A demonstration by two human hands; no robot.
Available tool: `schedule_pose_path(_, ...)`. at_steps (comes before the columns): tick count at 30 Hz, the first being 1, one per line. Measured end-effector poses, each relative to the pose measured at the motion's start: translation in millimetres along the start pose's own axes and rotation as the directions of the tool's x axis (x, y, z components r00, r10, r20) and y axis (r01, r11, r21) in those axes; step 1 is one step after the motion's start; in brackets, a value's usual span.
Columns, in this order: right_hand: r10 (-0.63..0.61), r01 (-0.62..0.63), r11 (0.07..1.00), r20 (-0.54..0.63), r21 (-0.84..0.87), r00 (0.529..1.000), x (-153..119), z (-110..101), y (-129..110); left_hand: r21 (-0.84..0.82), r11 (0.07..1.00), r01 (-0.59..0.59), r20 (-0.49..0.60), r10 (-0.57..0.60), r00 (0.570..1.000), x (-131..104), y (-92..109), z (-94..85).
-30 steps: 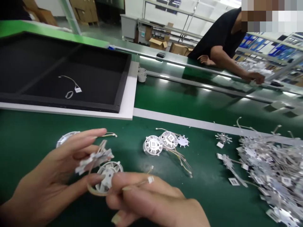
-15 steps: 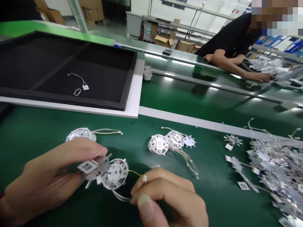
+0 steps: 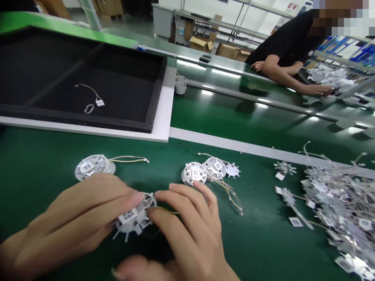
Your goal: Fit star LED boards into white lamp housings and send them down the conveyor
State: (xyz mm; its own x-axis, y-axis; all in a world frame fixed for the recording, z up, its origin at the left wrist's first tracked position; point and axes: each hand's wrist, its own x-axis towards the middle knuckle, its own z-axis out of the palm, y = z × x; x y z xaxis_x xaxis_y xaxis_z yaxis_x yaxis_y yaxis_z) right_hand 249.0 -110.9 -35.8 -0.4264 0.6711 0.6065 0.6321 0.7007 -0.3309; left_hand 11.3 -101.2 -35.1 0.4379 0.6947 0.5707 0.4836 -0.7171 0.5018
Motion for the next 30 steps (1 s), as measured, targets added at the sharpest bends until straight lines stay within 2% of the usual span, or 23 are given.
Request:
schedule_pose_path(5, 0.066, -0.065, 0.993, 0.001, 0.097, 0.998, 10.2, -3.6, -0.5, 0.022, 0.984, -0.177, 0.084, 0.175, 0.981, 10.8, -10.1, -2.6)
schedule_pose_path(7, 0.063, -0.061, 0.994, -0.022, 0.091, 0.998, 12.5, -5.9, -0.6, 0.024, 0.979, -0.203, 0.097, 0.199, 0.975, 15.2, -10.6, -4.2)
schedule_pose_path(12, 0.040, -0.036, 0.997, -0.069, 0.064, 0.997, 11.6, -8.5, -2.2, -0.126, 0.985, -0.119, 0.116, 0.134, 0.984, 13.1, -8.0, -7.3)
schedule_pose_path(18, 0.120, -0.109, 0.991, -0.149, 0.079, 0.982, 7.0, -5.2, -9.3, -0.154, 0.987, -0.047, 0.090, 0.062, 0.994, 7.6, -12.3, -8.1)
schedule_pose_path(24, 0.041, -0.039, 0.998, -0.038, 0.046, 0.998, 10.5, -13.5, -5.4, -0.312, 0.947, 0.080, 0.131, -0.041, 0.990, 10.4, -8.2, -4.6)
schedule_pose_path(30, 0.037, -0.036, 0.997, -0.025, 0.065, 0.999, 8.4, -16.1, -5.9, -0.413, 0.895, 0.167, 0.133, -0.122, 0.984, 11.4, -4.1, -2.4)
